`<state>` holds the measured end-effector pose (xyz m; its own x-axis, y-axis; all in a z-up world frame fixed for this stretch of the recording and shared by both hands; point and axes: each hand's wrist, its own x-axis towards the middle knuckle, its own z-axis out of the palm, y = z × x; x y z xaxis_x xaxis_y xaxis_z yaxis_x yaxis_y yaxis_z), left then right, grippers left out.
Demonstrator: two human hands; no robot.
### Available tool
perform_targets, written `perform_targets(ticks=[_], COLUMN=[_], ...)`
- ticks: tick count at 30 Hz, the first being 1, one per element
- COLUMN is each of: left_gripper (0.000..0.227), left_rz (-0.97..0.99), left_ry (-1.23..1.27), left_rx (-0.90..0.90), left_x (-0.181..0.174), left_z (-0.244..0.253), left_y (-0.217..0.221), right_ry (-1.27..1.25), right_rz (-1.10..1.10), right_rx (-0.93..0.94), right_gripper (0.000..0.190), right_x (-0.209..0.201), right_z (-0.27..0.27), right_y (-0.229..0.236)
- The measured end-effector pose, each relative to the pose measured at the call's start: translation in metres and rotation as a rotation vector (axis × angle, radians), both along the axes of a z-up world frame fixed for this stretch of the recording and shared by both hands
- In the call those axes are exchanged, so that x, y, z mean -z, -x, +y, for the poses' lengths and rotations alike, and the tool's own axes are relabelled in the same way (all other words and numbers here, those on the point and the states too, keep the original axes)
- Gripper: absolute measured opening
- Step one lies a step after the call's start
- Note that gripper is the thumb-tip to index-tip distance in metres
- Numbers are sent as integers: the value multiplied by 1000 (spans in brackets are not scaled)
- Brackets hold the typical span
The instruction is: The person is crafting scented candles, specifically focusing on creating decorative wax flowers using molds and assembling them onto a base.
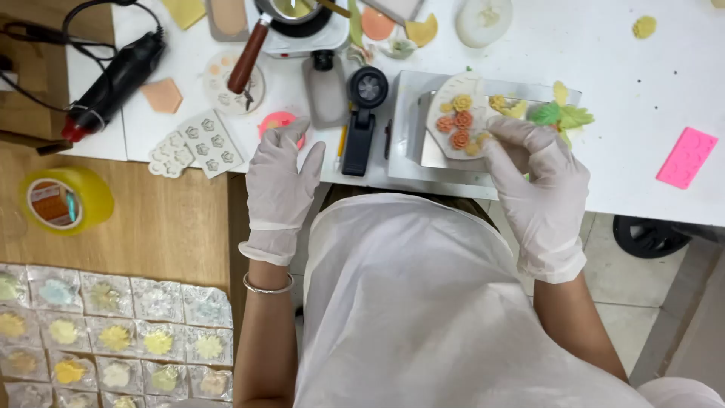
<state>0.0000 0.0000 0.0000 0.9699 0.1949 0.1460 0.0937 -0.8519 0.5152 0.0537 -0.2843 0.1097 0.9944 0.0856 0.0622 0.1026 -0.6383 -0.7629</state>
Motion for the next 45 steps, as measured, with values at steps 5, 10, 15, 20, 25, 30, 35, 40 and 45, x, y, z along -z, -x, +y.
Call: perform_targets(ticks=[5,10,15,20,25,30,35,40,45], left_gripper=[34,30,29,26,27,26,28,29,29], left_rz=[151,196,174,280,311,184,246,331,215], left_ry=[37,5,107,77,19,155,138,127,101], left_rx=[-112,-1,87,125,169,243,241,171,132], left_x=[3,21,14,6,-3,-9,-16,-21,-18], left_z=[25,36,44,52,47,29,4,-25,-55], left_y=[19,21,12,1,-10,-13,-12,-1,20], right_ry=[254,610,856,728,250,-195,117,484,490], right_rz=[64,40,-138,-178,-95,142,217,146,73], right_rx=[164,73,-56,45,86,27,-139,-400,-614], right_gripper=[19,31,27,20,15,22,22,22,19], right_x=[15,25,62,69,39,0,-10,-5,17], right_z=[-16,7,35,43,32,-34,-69,-73,-90], right_y=[-39,-56,-60,-57,-48,-53,-68,-78,-87])
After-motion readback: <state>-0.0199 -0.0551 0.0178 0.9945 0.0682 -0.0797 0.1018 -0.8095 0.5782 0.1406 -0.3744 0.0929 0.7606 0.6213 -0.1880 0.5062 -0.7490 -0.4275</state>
